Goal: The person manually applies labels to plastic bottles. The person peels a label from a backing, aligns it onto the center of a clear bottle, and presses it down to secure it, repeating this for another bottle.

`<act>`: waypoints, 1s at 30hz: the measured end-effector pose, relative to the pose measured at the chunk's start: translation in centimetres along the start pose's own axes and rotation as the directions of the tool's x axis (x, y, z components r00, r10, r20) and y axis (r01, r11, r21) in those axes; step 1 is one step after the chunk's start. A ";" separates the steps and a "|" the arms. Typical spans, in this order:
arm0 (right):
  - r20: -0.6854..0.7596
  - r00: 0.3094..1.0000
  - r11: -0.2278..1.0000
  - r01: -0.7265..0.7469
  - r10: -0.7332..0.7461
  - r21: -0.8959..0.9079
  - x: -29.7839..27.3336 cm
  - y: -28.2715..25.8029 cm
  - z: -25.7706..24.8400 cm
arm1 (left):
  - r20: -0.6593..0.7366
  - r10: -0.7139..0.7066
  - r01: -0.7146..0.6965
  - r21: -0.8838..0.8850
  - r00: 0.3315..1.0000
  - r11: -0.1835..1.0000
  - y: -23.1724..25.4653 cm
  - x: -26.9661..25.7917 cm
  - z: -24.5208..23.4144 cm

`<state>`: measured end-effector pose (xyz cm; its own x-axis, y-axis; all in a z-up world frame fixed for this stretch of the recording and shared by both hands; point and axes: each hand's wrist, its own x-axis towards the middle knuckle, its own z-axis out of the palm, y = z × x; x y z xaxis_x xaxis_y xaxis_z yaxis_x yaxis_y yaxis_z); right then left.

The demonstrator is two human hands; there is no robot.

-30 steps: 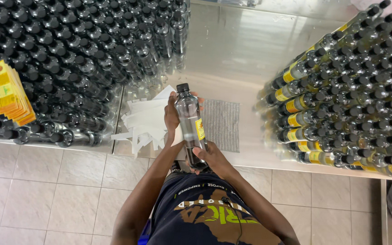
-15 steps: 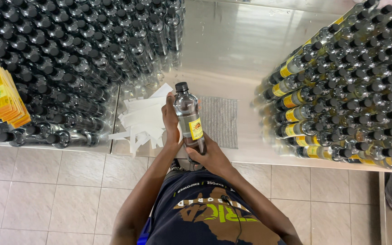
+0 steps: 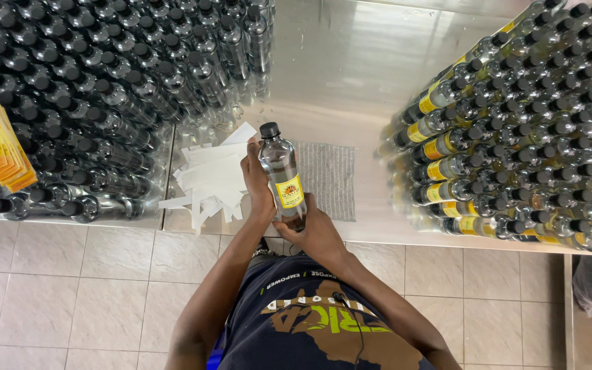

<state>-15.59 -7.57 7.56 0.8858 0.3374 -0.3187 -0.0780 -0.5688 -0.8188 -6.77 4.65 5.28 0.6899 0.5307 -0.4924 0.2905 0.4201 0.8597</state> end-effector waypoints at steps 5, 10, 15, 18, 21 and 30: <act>-0.011 0.999 0.999 -0.032 0.032 0.012 -0.1 0.0 0.3 | 0.007 0.024 -0.024 -0.010 1.000 1.000 -3.1 1.8 -0.1; -0.084 0.995 0.995 -0.050 0.043 -0.081 -0.2 -0.1 0.7 | 0.023 0.103 -0.102 -0.038 0.994 0.994 -2.5 1.4 0.3; -0.163 0.986 0.991 -0.047 0.026 -0.127 -0.1 -0.1 0.9 | 0.065 0.279 -0.276 -0.049 0.958 0.960 0.3 0.7 -0.6; -0.174 0.984 0.978 -0.057 0.022 -0.203 0.4 0.0 0.6 | 0.010 0.226 -0.226 -0.006 0.974 0.974 -3.1 2.6 -0.2; -0.201 0.979 0.963 -0.061 0.008 -0.261 0.3 -0.1 0.6 | -0.019 0.139 -0.138 0.046 0.990 0.989 -1.1 0.4 0.5; -0.092 0.980 0.981 -0.182 0.177 -0.060 1.7 0.2 -0.6 | 0.234 0.190 -0.201 0.021 0.953 0.979 -4.9 3.4 -0.2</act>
<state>-13.80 -7.57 7.09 0.8964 0.1612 -0.4129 -0.2105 -0.6651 -0.7165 -6.00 4.57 -0.64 0.8681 0.4138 -0.2743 0.1602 0.2894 0.9437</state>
